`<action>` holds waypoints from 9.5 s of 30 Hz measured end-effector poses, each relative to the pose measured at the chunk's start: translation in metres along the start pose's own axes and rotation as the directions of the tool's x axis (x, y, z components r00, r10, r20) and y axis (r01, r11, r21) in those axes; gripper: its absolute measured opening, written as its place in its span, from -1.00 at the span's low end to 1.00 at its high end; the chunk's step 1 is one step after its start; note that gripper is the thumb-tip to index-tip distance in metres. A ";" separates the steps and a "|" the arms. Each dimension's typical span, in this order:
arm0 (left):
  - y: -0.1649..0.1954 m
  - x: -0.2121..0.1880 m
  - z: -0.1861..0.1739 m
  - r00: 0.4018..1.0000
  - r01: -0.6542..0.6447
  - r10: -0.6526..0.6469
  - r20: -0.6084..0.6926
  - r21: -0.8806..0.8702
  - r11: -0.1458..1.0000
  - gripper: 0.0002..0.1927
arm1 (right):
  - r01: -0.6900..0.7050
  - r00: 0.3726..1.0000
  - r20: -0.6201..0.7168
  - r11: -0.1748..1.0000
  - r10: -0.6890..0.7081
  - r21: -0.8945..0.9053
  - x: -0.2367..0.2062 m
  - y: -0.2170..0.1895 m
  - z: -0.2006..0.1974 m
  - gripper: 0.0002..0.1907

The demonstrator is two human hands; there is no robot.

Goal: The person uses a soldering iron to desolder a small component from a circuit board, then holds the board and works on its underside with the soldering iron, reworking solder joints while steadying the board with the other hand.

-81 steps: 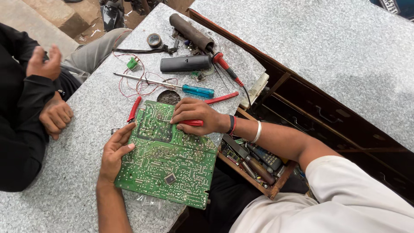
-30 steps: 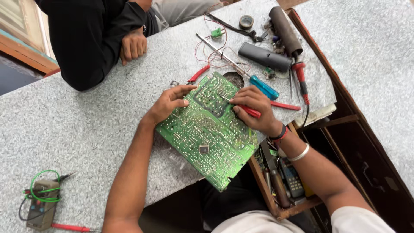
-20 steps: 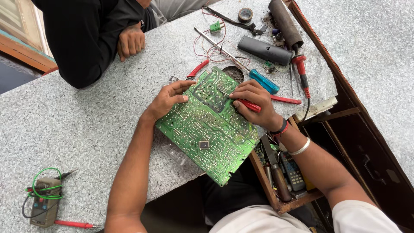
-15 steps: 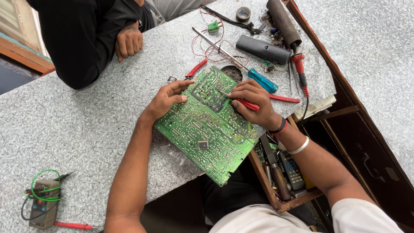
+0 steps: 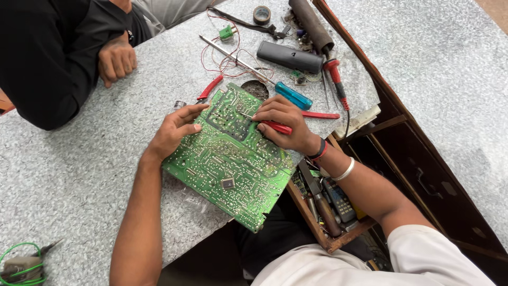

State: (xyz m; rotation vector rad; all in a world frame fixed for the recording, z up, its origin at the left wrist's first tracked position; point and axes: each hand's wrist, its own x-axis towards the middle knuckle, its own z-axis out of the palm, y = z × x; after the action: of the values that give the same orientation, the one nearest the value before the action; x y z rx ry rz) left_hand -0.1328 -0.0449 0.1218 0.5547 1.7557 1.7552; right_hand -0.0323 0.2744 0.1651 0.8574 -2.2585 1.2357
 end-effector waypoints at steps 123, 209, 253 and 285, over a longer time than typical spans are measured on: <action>0.010 -0.010 0.005 1.000 0.001 -0.002 -0.029 -0.017 1.000 -0.36 | 0.013 1.000 0.013 1.000 -0.013 0.011 -0.004 0.007 0.005 -0.82; 0.006 -0.028 -0.006 0.997 0.070 -0.072 -0.040 -0.047 0.996 -0.37 | 0.017 1.000 -0.016 0.999 -0.016 0.050 -0.011 -0.001 0.021 -0.82; 0.009 -0.019 -0.006 1.000 0.004 -0.004 0.007 -0.061 0.998 -0.39 | -0.010 1.000 0.008 1.000 0.010 0.000 0.002 -0.011 0.012 -0.83; 0.007 -0.038 -0.014 0.996 0.067 -0.063 -0.057 0.057 0.996 -0.37 | 0.046 0.999 -0.025 0.995 -0.044 0.088 -0.013 -0.006 0.023 -0.83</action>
State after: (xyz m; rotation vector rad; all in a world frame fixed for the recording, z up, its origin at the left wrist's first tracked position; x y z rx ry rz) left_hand -0.1150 -0.0801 0.1321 0.4724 1.8478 1.6933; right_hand -0.0207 0.2563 0.1491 0.9171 -2.1682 1.3269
